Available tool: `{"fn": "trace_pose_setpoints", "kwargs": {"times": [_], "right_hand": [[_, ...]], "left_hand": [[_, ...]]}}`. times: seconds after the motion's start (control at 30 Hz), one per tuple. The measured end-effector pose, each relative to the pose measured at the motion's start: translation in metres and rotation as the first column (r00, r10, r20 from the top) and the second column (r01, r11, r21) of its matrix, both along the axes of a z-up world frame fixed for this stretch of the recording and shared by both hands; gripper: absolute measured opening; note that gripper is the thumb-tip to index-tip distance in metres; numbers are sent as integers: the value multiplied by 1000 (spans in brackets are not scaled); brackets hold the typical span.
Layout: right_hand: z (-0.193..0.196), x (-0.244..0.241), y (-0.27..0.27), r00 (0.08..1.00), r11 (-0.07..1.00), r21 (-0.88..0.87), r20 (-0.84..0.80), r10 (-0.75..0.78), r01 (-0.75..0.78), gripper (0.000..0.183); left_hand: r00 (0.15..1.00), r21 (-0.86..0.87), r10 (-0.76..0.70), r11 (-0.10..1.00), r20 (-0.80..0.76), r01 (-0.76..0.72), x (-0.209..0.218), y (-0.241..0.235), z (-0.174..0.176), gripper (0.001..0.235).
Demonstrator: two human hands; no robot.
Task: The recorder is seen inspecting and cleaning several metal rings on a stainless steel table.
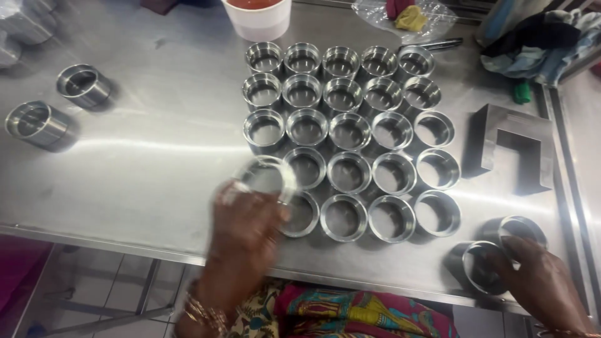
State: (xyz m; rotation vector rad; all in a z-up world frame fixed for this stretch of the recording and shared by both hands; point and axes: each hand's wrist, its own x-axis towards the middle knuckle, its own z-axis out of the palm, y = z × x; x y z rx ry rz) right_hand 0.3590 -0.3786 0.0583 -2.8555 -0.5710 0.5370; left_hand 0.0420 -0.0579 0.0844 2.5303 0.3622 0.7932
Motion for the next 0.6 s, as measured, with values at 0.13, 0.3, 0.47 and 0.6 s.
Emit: {"fn": "trace_pose_setpoints", "kwargs": {"times": [0.13, 0.3, 0.47, 0.6], "right_hand": [[-20, 14, -9, 1000, 986, -168, 24, -6, 10, 39], [-32, 10, -18, 997, 995, -92, 75, -35, 42, 47], [-58, 31, -45, 990, 983, -184, 135, 34, -9, 44], [-119, 74, -104, 996, 857, 516, -82, 39, 9, 34]], "left_hand": [[943, 155, 262, 960, -204, -233, -12, 52, -52, 21], [955, 211, 224, 960, -195, -182, 11, 62, -78, 24], [976, 103, 137, 987, -167, -121, 22, 66, -69, 27], [982, 52, 143, 989, -122, -138, 18, 69, -64, 24]]}}
